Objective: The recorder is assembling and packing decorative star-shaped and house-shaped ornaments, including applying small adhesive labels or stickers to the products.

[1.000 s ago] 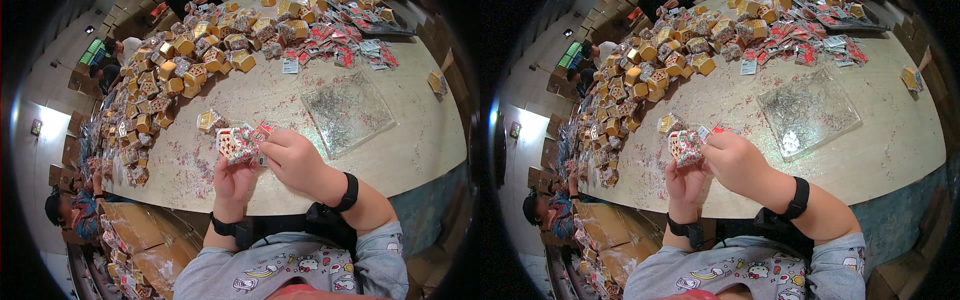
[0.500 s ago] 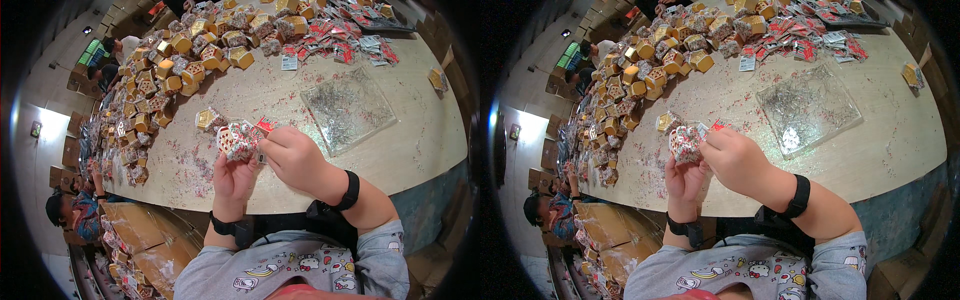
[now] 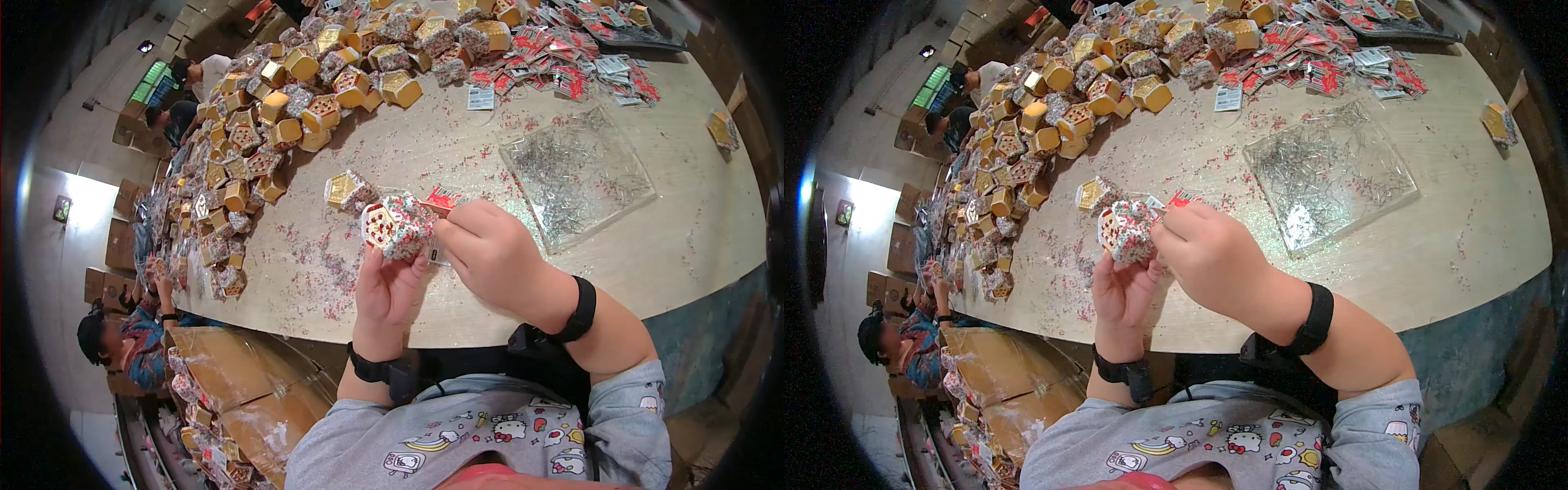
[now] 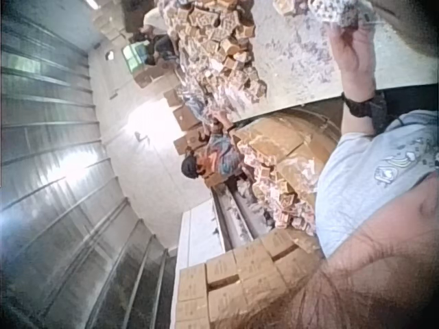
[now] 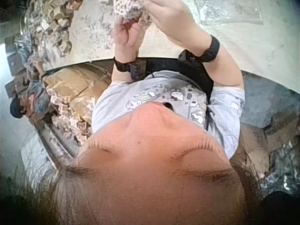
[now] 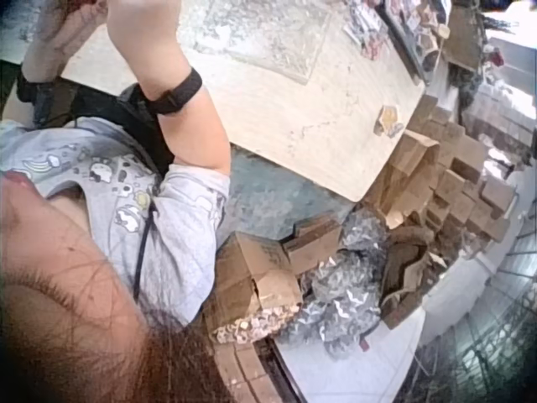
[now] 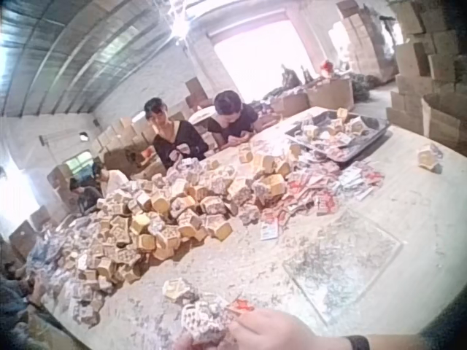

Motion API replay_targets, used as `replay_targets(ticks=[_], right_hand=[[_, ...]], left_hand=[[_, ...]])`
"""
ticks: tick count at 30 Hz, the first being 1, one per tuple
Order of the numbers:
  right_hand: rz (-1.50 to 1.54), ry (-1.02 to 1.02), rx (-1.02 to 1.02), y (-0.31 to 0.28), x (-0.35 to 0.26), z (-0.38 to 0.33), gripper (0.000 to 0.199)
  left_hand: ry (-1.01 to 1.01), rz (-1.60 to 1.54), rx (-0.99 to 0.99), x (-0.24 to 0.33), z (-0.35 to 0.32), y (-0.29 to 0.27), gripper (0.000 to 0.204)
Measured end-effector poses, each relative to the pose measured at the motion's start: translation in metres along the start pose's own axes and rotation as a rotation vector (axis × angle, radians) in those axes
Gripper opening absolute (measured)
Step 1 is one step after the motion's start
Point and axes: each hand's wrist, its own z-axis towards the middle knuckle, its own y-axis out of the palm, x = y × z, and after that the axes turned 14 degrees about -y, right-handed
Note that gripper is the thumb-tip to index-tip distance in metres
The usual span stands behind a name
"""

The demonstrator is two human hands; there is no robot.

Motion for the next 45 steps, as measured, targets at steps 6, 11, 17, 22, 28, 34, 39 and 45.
replay_targets(ticks=[6, 11, 17, 22, 28, 34, 39, 45], right_hand=[[0.006, -0.026, -0.001, 0.002, 0.003, -0.001, 0.017], [-0.007, -0.036, 0.018, 0.003, 0.003, -0.001, 0.017], [0.01, -0.056, 0.014, 0.0, 0.0, 0.001, 0.017], [0.0, -0.085, 0.04, 0.002, -0.001, -0.001, 0.017], [0.014, -0.102, 0.026, 0.003, -0.001, -0.001, 0.017], [0.017, -0.085, 0.014, 0.0, 0.0, 0.0, 0.019], [0.012, -0.098, -0.002, 0.001, 0.001, -0.001, 0.02], [0.017, -0.107, 0.003, 0.002, 0.002, -0.002, 0.02]], left_hand=[[0.004, -0.011, 0.013, 0.001, 0.001, -0.004, 0.042], [-0.05, -0.077, -0.072, 0.003, 0.002, -0.008, 0.044], [-0.09, -0.073, -0.177, 0.006, 0.003, -0.014, 0.046], [-0.078, -0.064, -0.112, 0.002, 0.002, -0.005, 0.048], [-0.049, 0.012, -0.102, 0.001, 0.0, -0.006, 0.049], [-0.044, 0.0, -0.136, 0.002, -0.001, -0.006, 0.048], [-0.007, 0.037, -0.036, 0.001, -0.003, -0.003, 0.049], [0.038, 0.079, -0.004, 0.0, -0.003, -0.001, 0.05]])
